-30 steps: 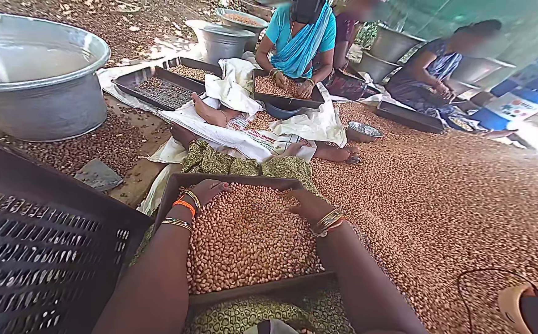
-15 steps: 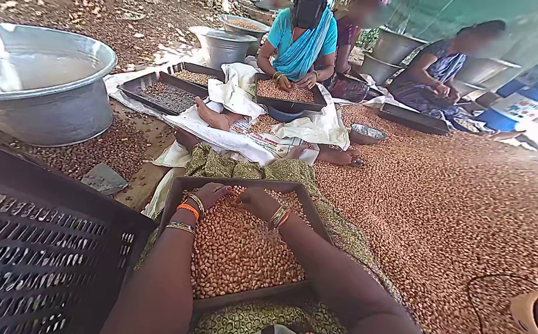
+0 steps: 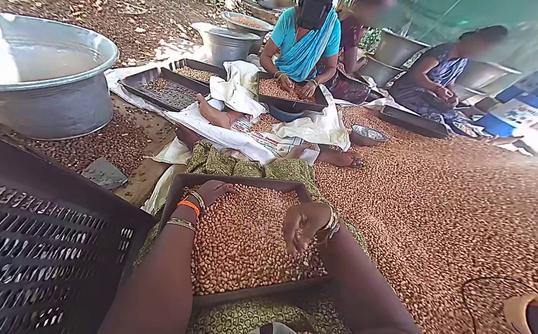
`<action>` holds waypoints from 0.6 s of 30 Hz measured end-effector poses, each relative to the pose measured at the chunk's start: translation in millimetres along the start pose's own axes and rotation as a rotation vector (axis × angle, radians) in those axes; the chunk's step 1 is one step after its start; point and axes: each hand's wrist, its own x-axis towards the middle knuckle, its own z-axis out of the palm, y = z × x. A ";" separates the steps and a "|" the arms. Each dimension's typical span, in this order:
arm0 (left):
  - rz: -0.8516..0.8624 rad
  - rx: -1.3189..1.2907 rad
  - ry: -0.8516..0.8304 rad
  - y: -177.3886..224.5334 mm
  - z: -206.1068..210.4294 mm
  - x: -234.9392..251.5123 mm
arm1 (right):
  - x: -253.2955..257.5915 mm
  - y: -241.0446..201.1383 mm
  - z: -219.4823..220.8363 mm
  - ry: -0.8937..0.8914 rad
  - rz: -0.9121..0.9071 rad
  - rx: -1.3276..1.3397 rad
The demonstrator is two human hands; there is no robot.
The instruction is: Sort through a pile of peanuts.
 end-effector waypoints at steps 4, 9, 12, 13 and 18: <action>-0.010 0.014 -0.011 4.8 -0.2 -0.8 | -13.8 5.2 -5.5 0.705 0.115 -0.003; -0.026 0.008 -0.003 6.2 -0.3 -2.3 | 37.9 64.4 -13.7 1.125 0.482 -0.269; -0.050 -0.005 0.006 4.9 0.6 -2.9 | 67.3 59.7 6.0 0.958 0.480 -0.327; -0.045 -0.002 0.009 4.1 0.5 -2.2 | 75.4 53.2 13.4 0.887 0.459 -0.311; -0.019 0.001 0.021 0.3 0.7 -2.7 | 93.7 25.3 53.9 0.458 0.252 -0.441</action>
